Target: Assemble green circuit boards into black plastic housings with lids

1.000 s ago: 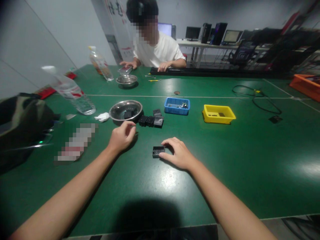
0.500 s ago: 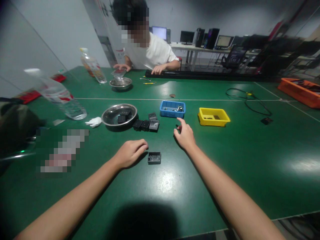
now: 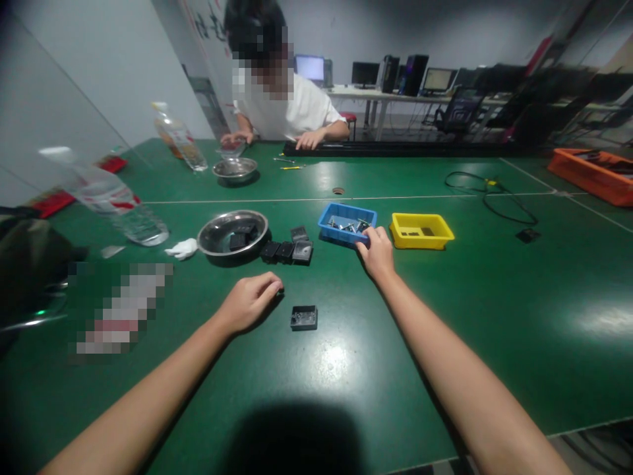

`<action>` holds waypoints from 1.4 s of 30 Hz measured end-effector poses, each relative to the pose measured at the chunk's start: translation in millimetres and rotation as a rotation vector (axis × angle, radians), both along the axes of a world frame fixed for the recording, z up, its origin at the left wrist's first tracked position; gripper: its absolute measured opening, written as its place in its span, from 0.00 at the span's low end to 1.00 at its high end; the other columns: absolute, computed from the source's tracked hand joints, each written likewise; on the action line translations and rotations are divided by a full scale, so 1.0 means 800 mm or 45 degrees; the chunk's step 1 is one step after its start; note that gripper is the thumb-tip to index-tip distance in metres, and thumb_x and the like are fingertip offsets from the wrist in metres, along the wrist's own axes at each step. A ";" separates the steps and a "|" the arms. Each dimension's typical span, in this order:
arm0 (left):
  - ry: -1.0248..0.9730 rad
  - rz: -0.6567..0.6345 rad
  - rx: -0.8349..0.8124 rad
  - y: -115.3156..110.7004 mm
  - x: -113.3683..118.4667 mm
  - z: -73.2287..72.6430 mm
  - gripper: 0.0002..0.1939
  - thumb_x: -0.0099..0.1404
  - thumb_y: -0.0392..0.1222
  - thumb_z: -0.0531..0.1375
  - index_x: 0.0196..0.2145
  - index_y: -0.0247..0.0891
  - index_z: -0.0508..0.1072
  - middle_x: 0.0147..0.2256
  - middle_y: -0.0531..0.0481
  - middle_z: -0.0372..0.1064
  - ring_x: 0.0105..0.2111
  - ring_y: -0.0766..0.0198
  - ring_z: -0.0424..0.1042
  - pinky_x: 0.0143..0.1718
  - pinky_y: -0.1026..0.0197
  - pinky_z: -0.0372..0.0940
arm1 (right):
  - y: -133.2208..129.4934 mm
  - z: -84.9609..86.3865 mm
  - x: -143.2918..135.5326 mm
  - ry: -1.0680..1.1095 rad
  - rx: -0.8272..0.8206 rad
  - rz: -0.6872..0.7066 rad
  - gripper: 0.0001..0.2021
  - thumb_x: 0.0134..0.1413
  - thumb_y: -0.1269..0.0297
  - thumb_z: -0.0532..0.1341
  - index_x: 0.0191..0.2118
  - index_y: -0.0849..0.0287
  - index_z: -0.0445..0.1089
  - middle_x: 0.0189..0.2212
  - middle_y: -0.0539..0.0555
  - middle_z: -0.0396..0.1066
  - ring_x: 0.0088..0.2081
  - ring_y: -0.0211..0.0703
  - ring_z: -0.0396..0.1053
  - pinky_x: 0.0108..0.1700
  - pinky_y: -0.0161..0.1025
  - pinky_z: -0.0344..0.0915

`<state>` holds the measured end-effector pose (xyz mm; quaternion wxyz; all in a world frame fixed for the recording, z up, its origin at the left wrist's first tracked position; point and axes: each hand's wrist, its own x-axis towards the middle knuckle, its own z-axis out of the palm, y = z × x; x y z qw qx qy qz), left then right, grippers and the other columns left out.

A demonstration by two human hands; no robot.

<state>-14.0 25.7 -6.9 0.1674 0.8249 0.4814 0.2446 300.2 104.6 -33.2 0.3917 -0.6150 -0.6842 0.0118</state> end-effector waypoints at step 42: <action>0.113 -0.395 0.840 -0.022 0.033 0.010 0.12 0.72 0.45 0.60 0.47 0.37 0.77 0.46 0.39 0.80 0.44 0.56 0.80 0.49 0.55 0.69 | -0.128 0.010 -0.009 -0.102 0.165 0.569 0.06 0.59 0.63 0.60 0.37 0.53 0.75 0.36 0.57 0.69 0.36 0.46 0.70 0.39 0.43 0.73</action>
